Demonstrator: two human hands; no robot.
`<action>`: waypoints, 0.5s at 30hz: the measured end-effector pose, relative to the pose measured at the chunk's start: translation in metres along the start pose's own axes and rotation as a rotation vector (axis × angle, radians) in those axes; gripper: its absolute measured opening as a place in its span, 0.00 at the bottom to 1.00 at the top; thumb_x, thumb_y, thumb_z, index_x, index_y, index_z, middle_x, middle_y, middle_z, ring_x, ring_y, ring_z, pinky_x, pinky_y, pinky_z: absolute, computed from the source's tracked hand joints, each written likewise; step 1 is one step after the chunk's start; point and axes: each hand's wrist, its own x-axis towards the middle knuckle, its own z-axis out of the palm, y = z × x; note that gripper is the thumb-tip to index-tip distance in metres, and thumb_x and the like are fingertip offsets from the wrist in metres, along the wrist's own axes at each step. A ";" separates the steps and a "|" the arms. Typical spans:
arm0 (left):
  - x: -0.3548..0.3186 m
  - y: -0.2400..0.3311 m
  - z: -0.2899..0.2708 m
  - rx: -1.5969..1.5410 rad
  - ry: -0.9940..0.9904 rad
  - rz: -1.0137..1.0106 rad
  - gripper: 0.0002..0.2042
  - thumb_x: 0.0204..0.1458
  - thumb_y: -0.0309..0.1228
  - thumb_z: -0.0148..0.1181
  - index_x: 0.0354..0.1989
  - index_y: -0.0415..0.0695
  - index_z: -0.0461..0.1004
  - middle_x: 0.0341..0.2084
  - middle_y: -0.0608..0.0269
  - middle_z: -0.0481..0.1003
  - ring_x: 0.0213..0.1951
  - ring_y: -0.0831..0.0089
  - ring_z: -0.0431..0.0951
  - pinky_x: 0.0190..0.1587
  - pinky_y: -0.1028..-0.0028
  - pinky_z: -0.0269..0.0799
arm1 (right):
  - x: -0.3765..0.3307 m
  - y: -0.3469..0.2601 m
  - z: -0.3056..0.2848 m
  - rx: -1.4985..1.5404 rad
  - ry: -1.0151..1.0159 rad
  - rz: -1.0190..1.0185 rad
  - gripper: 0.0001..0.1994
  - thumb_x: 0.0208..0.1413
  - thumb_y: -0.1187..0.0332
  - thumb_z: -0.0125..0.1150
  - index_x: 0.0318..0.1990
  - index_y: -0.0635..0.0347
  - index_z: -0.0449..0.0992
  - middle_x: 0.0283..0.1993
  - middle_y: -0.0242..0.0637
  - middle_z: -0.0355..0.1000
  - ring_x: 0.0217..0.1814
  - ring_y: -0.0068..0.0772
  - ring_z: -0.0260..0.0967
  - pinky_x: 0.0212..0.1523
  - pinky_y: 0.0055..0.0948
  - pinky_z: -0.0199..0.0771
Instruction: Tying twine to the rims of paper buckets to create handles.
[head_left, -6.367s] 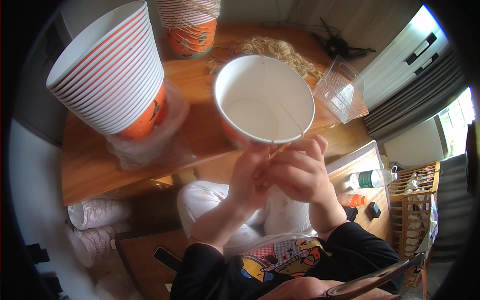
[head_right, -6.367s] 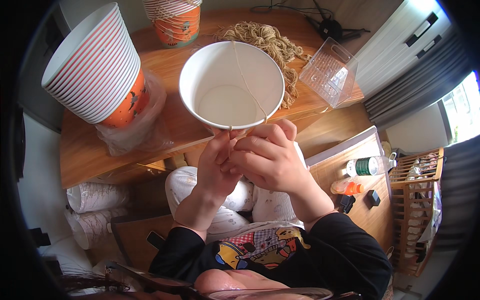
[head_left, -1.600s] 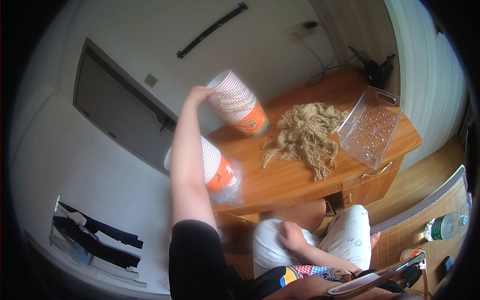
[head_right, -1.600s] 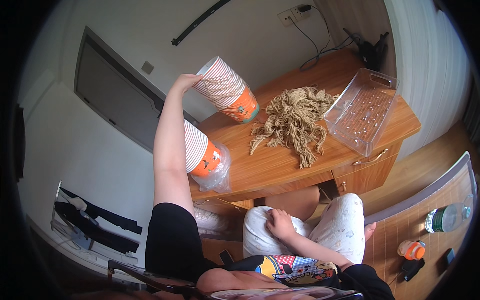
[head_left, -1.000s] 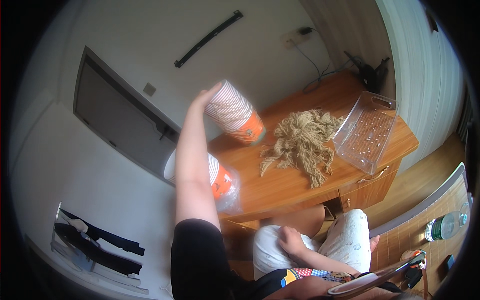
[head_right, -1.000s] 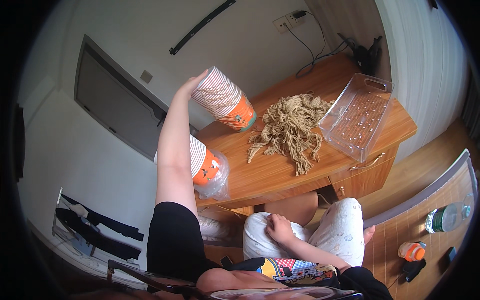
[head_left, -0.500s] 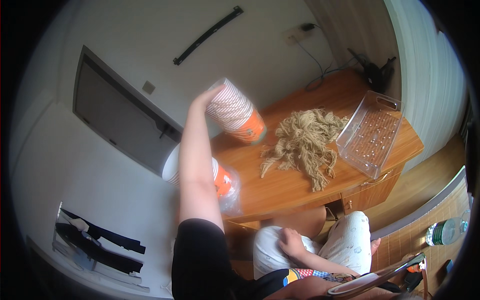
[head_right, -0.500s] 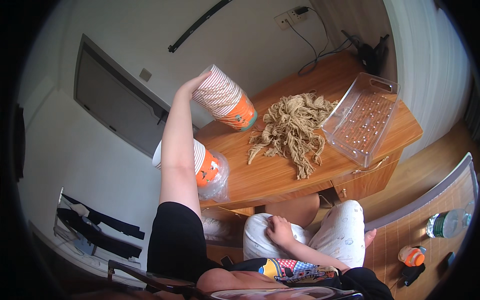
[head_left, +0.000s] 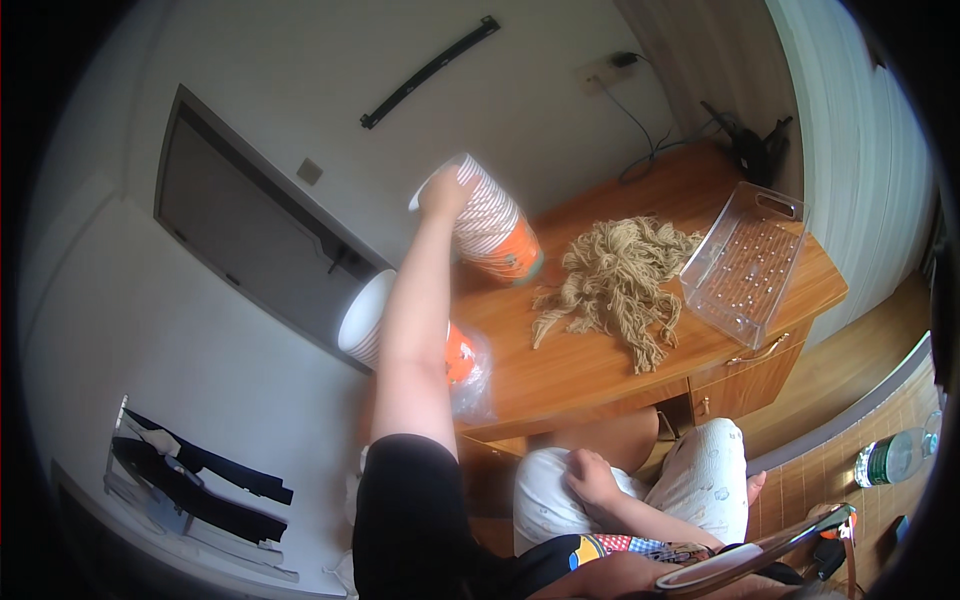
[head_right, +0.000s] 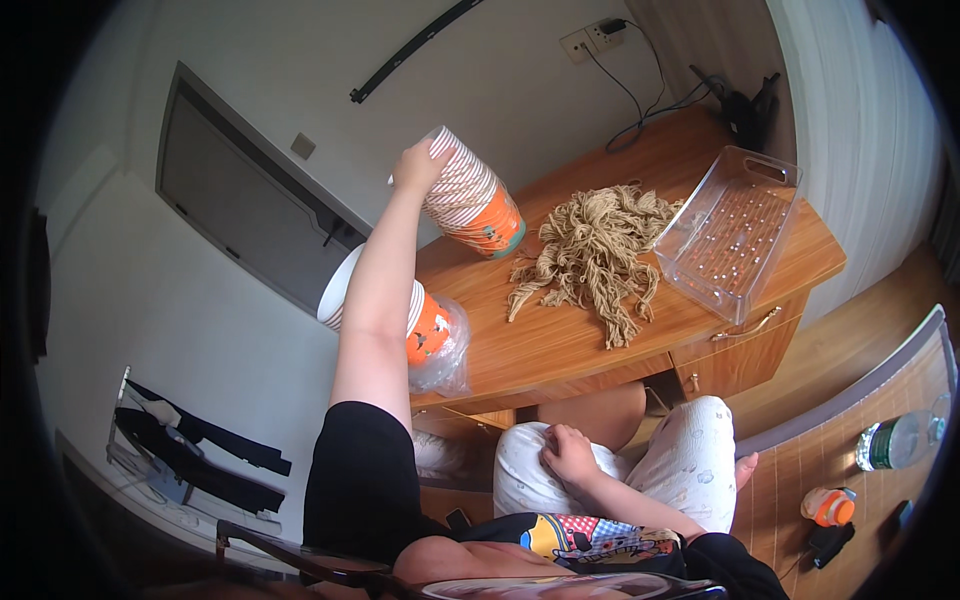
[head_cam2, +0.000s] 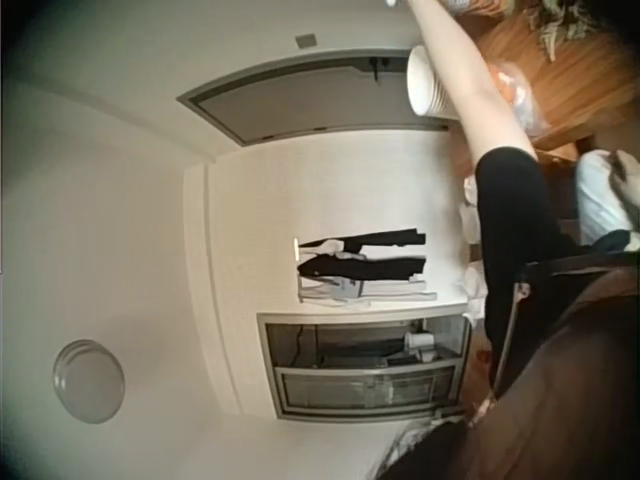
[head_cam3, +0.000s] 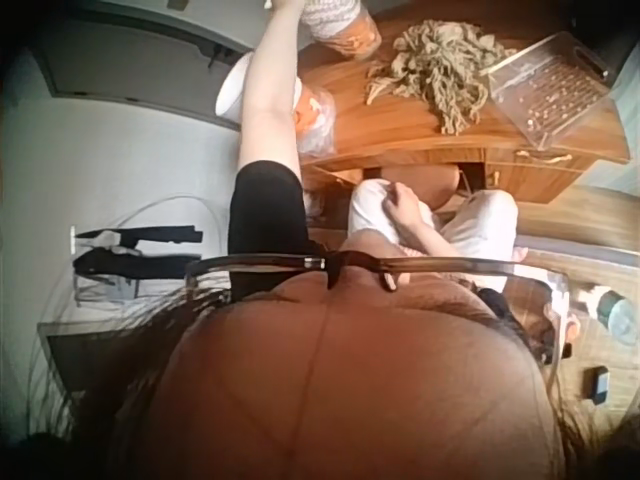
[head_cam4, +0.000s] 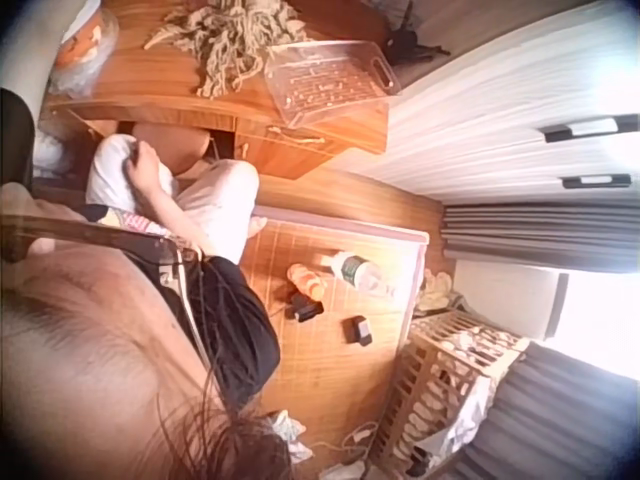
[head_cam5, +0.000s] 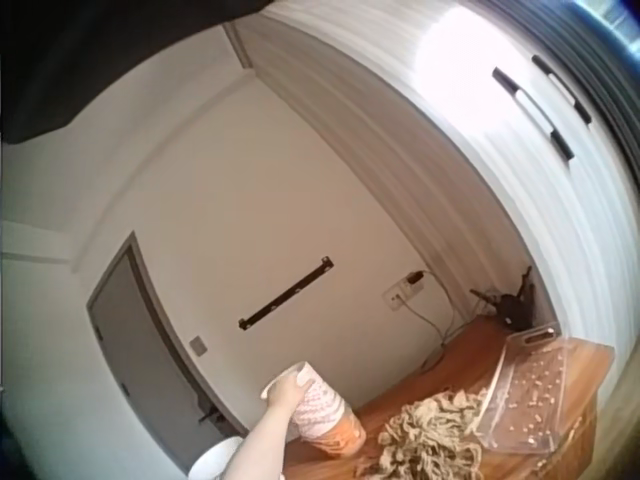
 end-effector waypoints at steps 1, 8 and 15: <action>0.000 0.000 0.002 -0.003 0.000 0.001 0.25 0.48 0.55 0.59 0.43 0.46 0.78 0.39 0.50 0.79 0.45 0.53 0.77 0.44 0.58 0.73 | 0.000 0.000 0.000 -0.002 0.002 0.001 0.17 0.47 0.65 0.61 0.45 0.58 0.71 0.41 0.44 0.74 0.48 0.48 0.70 0.50 0.42 0.69; 0.002 0.001 0.015 0.072 0.130 0.003 0.23 0.59 0.54 0.45 0.32 0.47 0.79 0.31 0.48 0.79 0.36 0.46 0.79 0.38 0.52 0.73 | 0.000 0.002 0.000 0.011 -0.002 0.007 0.16 0.47 0.64 0.61 0.44 0.58 0.72 0.42 0.44 0.74 0.49 0.48 0.70 0.51 0.43 0.68; -0.004 0.008 0.011 0.114 0.135 -0.006 0.22 0.54 0.55 0.52 0.31 0.47 0.78 0.29 0.51 0.79 0.34 0.52 0.79 0.35 0.56 0.73 | 0.000 0.001 0.000 0.002 0.000 0.013 0.15 0.48 0.64 0.61 0.44 0.58 0.72 0.42 0.43 0.74 0.49 0.48 0.70 0.50 0.43 0.68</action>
